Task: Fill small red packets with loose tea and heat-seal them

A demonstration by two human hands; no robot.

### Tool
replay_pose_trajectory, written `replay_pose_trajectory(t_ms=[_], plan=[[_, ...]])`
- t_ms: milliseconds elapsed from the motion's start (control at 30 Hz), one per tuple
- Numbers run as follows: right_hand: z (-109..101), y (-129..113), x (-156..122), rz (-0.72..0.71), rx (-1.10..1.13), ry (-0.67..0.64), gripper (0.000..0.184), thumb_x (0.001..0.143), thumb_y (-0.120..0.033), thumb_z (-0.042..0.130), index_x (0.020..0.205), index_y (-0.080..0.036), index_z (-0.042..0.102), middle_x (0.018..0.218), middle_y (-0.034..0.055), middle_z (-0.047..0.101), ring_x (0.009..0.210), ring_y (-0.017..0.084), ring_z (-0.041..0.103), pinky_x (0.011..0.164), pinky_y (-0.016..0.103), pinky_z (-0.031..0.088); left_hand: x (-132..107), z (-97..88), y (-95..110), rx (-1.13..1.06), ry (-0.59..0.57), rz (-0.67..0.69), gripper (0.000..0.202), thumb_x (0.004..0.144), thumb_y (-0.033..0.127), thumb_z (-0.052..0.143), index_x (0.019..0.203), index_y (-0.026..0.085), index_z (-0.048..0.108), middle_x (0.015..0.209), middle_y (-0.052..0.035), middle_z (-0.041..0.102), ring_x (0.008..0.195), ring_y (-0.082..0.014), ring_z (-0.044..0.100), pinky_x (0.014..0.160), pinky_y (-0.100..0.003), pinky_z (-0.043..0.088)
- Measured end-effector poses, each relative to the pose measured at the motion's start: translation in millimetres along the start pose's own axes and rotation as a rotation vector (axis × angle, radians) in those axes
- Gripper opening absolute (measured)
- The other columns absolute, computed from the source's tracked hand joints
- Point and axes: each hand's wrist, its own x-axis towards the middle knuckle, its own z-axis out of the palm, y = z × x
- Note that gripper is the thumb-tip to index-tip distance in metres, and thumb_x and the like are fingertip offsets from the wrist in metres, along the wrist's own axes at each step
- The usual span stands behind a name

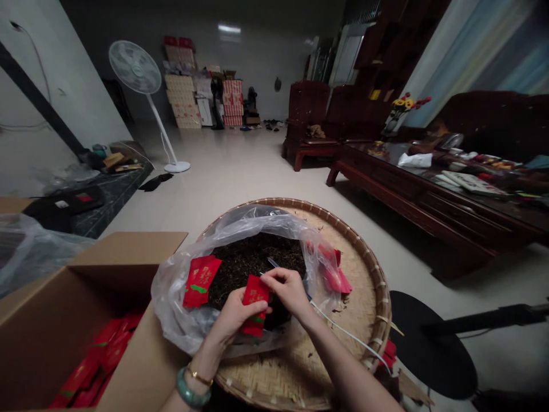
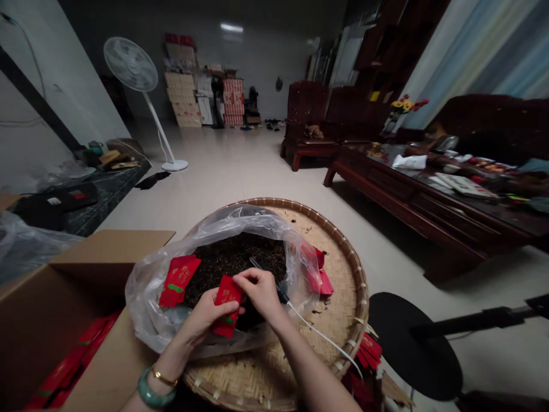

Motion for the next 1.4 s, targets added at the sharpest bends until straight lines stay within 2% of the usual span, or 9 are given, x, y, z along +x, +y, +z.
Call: replay_pose_trajectory(t_ms=[133,233,367,467,600,733,900,1100,1400], plan=[[-19,14,5,-0.163,-0.448,0.047,0.028,0.078,-0.026,0.062,0.104,-0.019,0.063,0.099,0.0078,0.065,0.092,0.022,0.059,0.083,0.035,0.048,0,-4.6,0,-0.118,0.081,-0.048,0.055,0.052,0.036,0.084,0.095,0.010,0.062,0.092,-0.0142,0.072,0.070,-0.0202,0.070,0.055,-0.023,0.050],[-24,24,2,-0.166,-0.851,-0.050,0.047,0.072,-0.015,0.065,0.118,-0.016,0.056,0.106,0.0123,0.061,0.098,0.026,0.055,0.086,0.039,0.047,-1,-5.6,1,-0.148,0.102,-0.033,0.055,0.051,0.034,0.085,0.095,0.009,0.062,0.096,-0.0163,0.072,0.070,-0.0204,0.070,0.055,-0.022,0.051],[-17,31,2,-0.117,-1.071,-0.117,0.056,0.071,-0.012,0.062,0.126,-0.010,0.049,0.109,0.0162,0.058,0.100,0.028,0.053,0.085,0.039,0.047,-2,-3.0,1,-0.168,0.101,-0.024,0.056,0.051,0.033,0.086,0.095,0.009,0.062,0.098,-0.0172,0.071,0.069,-0.0210,0.071,0.055,-0.023,0.052],[-20,31,7,-0.102,-1.000,-0.103,0.051,0.071,-0.013,0.061,0.121,-0.009,0.054,0.106,0.0157,0.059,0.098,0.027,0.054,0.085,0.038,0.046,-4,-2.5,2,-0.161,0.113,-0.019,0.058,0.050,0.034,0.086,0.096,0.009,0.062,0.098,-0.0176,0.071,0.069,-0.0211,0.071,0.055,-0.023,0.052],[-47,20,13,-0.086,-0.620,-0.060,0.044,0.070,-0.019,0.061,0.114,-0.015,0.059,0.102,0.0103,0.062,0.090,0.022,0.059,0.081,0.034,0.047,-5,-5.3,4,-0.115,0.111,-0.002,0.056,0.050,0.035,0.085,0.093,0.008,0.062,0.098,-0.0178,0.071,0.069,-0.0205,0.070,0.055,-0.023,0.052],[-71,-7,9,-0.045,-0.302,-0.276,0.043,0.069,-0.022,0.062,0.112,-0.017,0.062,0.109,0.0073,0.065,0.098,0.022,0.060,0.087,0.036,0.045,-3,-5.9,6,-0.044,0.054,0.004,0.050,0.050,0.033,0.085,0.088,0.008,0.064,0.089,-0.0139,0.073,0.066,-0.0193,0.070,0.057,-0.024,0.051],[-63,-33,1,-0.088,-0.319,-0.432,0.041,0.065,-0.021,0.067,0.106,-0.019,0.067,0.100,0.0055,0.069,0.092,0.022,0.062,0.081,0.032,0.047,-1,-2.6,7,0.091,-0.067,0.031,0.042,0.055,0.033,0.081,0.085,0.009,0.065,0.072,-0.0074,0.072,0.065,-0.0188,0.068,0.058,-0.024,0.051],[-47,-39,-3,-0.080,-0.319,-0.393,0.034,0.068,-0.018,0.064,0.101,-0.020,0.070,0.095,0.0041,0.071,0.086,0.020,0.063,0.076,0.029,0.047,-5,-2.0,9,0.196,-0.056,0.044,0.039,0.058,0.034,0.078,0.084,0.009,0.064,0.069,-0.0067,0.071,0.058,-0.0168,0.065,0.056,-0.026,0.050],[-43,-36,-3,-0.057,-0.272,-0.342,0.030,0.067,-0.016,0.063,0.096,-0.019,0.072,0.092,0.0040,0.071,0.083,0.019,0.062,0.072,0.028,0.047,-3,-4.2,7,0.217,-0.055,0.047,0.034,0.058,0.032,0.077,0.079,0.008,0.066,0.067,-0.0081,0.071,0.058,-0.0168,0.065,0.056,-0.025,0.049]])
